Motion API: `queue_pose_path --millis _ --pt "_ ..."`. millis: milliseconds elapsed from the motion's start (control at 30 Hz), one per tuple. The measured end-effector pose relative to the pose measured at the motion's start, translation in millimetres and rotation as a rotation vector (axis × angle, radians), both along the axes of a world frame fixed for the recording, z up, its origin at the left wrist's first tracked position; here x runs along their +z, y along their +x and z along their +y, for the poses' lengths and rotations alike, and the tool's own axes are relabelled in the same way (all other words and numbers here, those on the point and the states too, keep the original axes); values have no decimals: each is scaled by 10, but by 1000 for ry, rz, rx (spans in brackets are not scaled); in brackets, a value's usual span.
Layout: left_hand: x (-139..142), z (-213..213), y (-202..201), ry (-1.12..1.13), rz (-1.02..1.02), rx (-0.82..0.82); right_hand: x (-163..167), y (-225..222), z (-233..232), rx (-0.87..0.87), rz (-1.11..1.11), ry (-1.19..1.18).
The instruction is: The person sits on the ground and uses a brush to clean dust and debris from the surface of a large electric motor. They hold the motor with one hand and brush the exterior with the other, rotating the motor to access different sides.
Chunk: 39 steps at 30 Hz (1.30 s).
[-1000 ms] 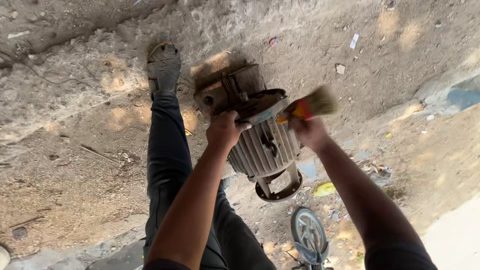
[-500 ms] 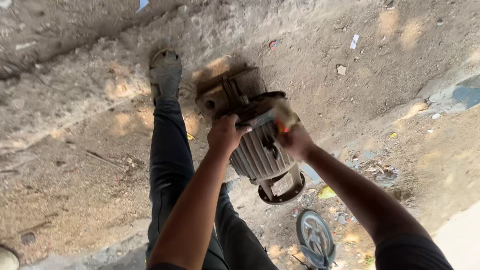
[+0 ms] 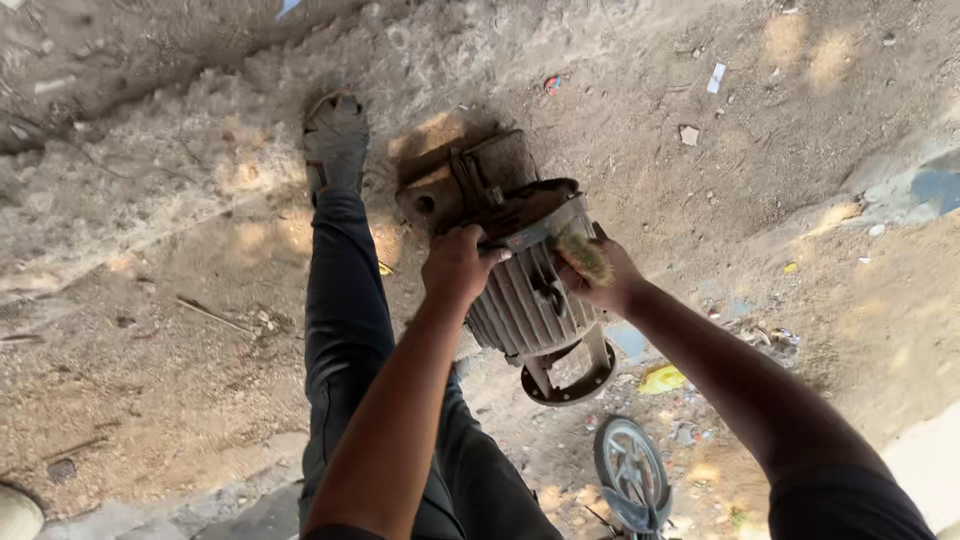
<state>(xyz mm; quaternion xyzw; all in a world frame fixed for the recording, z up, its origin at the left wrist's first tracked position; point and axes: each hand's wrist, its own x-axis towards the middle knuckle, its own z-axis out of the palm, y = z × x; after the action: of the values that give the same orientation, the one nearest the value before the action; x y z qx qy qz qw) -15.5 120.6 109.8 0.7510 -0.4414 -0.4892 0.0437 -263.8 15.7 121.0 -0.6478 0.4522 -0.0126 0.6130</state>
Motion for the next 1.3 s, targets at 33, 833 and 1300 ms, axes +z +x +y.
queue_pose_path --millis 33,833,1300 --pt "-4 -14 7 -14 -11 13 38 4 -2 -91 143 379" --pt "10 10 -69 -51 42 108 85 -130 -10 299 298 -307" --pt "-42 41 -78 -130 -3 131 39 -70 -29 419 -59 -680"
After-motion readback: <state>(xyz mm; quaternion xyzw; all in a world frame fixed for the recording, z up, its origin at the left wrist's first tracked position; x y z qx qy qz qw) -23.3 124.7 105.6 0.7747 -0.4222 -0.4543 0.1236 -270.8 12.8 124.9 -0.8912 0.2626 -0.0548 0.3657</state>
